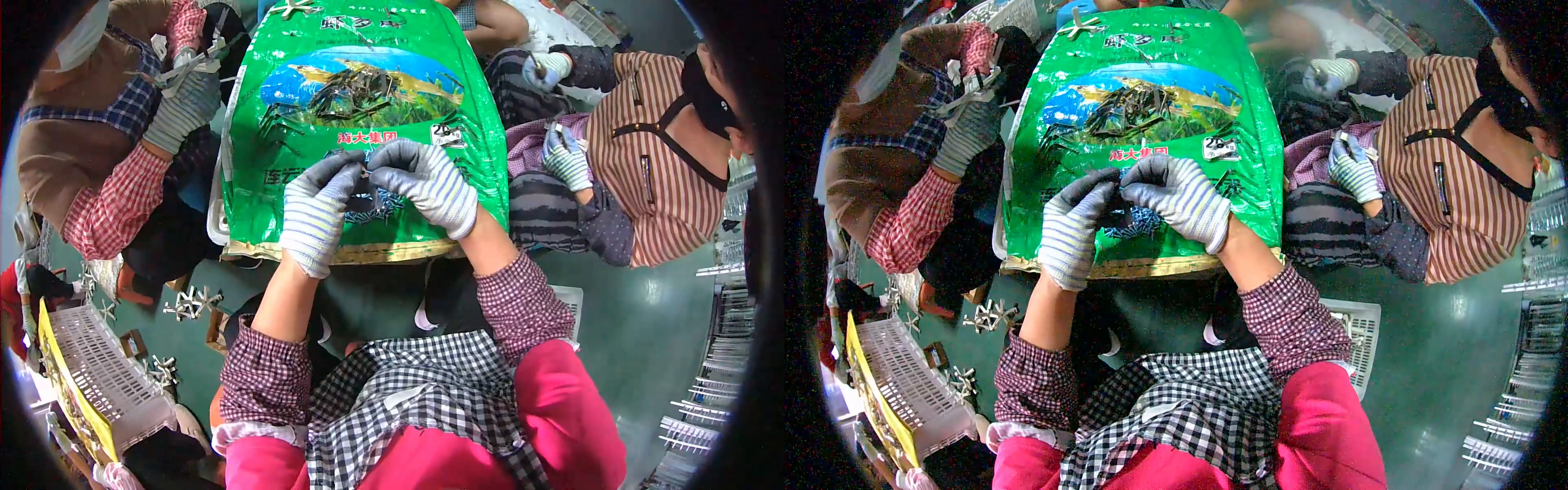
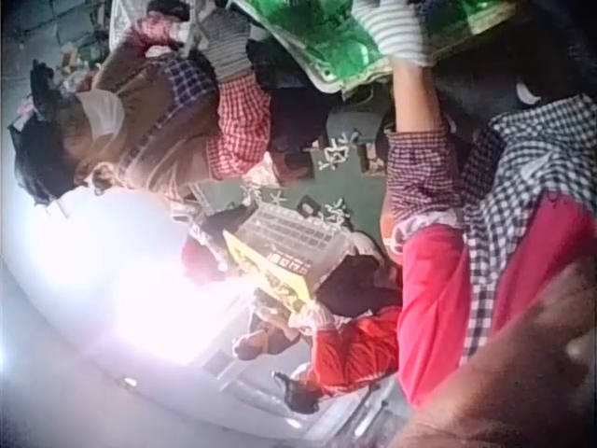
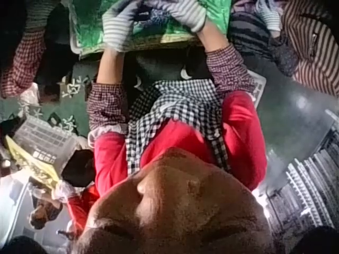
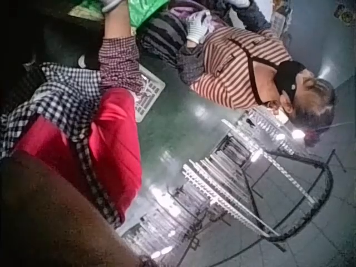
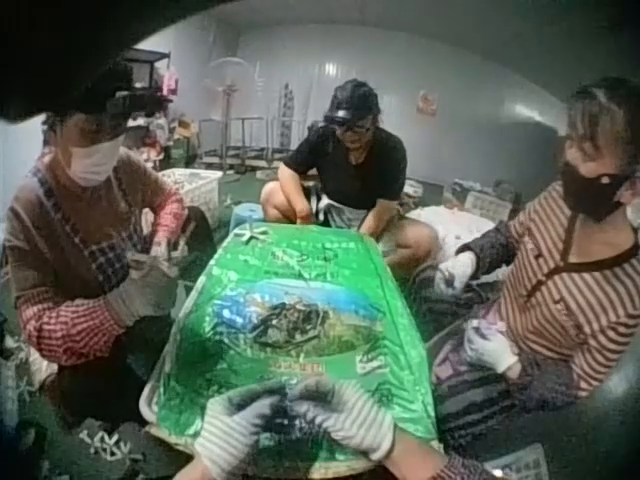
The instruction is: The person sorts blue plastic parts and manually assembles them onto metal frames by hand.
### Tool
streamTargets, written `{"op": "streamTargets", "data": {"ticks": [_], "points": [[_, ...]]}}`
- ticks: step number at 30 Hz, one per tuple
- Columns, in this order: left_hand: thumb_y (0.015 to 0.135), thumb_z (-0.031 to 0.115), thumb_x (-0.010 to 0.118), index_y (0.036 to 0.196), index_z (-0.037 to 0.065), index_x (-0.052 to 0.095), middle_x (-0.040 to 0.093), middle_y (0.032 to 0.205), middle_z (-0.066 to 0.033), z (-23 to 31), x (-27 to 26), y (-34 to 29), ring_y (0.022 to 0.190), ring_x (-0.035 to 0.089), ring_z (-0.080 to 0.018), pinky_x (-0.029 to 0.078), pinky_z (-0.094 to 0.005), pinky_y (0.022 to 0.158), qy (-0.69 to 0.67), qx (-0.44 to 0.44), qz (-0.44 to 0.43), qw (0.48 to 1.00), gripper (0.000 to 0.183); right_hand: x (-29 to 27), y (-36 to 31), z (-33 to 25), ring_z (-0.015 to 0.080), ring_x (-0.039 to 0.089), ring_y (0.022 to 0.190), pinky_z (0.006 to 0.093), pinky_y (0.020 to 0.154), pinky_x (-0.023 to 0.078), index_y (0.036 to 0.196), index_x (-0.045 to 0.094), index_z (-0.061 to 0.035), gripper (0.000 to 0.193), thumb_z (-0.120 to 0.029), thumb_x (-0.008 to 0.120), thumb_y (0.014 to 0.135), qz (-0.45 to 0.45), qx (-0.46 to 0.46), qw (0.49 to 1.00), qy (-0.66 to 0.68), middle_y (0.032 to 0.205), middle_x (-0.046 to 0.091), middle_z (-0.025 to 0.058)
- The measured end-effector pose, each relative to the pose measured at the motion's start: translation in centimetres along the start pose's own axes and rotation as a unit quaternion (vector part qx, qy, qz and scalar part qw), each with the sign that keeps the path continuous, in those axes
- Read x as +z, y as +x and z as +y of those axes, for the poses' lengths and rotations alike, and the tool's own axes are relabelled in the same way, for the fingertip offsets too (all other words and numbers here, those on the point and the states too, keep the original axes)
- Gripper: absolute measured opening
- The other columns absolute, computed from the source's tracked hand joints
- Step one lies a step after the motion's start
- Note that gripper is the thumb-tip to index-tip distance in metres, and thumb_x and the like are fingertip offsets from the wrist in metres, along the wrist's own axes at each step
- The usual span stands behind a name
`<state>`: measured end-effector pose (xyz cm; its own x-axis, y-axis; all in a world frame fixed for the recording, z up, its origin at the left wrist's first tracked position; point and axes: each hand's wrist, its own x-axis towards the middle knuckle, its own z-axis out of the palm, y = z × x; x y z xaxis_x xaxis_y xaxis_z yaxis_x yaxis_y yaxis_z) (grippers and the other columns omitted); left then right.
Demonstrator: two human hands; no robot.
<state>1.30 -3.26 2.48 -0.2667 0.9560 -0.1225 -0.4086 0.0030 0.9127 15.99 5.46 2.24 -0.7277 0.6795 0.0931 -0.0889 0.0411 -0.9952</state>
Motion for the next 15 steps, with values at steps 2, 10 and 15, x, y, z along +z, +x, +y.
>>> {"op": "streamTargets", "data": {"ticks": [2, 10, 15], "points": [[0.085, 0.007, 0.058, 0.104, -0.002, 0.062, 0.064, 0.089, -0.0072, -0.2, -0.1, 0.1, 0.073, 0.06, -0.0114, 0.052, -0.0246, 0.063, -0.004, 0.0, 0.0, 1.0, 0.022, 0.1, 0.0, 0.1, 0.01, 0.055, 0.086, 0.0259, 0.08, 0.045, 0.093, 0.061, -0.0011, 0.013, -0.001, 0.063, 0.08, 0.004, 0.0, 1.0, -0.007, 0.091, 0.061, 0.0022], [0.087, 0.01, 0.055, 0.109, -0.002, 0.06, 0.065, 0.095, -0.008, -1.2, -0.5, 0.7, 0.077, 0.061, -0.0125, 0.051, -0.0249, 0.069, 0.016, 0.034, 0.014, 0.999, 0.025, 0.3, 0.5, 0.0, 0.0112, 0.055, 0.084, 0.0263, 0.078, 0.045, 0.089, 0.061, -0.001, 0.011, -0.004, 0.065, 0.079, 0.006, -0.005, 0.999, -0.045, 0.089, 0.059, 0.0035], [0.088, 0.009, 0.054, 0.111, -0.003, 0.058, 0.063, 0.099, -0.0097, -1.3, -0.4, 0.7, 0.079, 0.061, -0.0143, 0.052, -0.0266, 0.072, 0.005, 0.036, 0.005, 0.999, 0.026, 1.4, 0.5, -0.3, 0.0143, 0.054, 0.085, 0.0271, 0.076, 0.045, 0.086, 0.062, -0.001, 0.011, -0.004, 0.065, 0.076, 0.071, -0.026, 0.988, -0.137, 0.091, 0.056, 0.0065]]}}
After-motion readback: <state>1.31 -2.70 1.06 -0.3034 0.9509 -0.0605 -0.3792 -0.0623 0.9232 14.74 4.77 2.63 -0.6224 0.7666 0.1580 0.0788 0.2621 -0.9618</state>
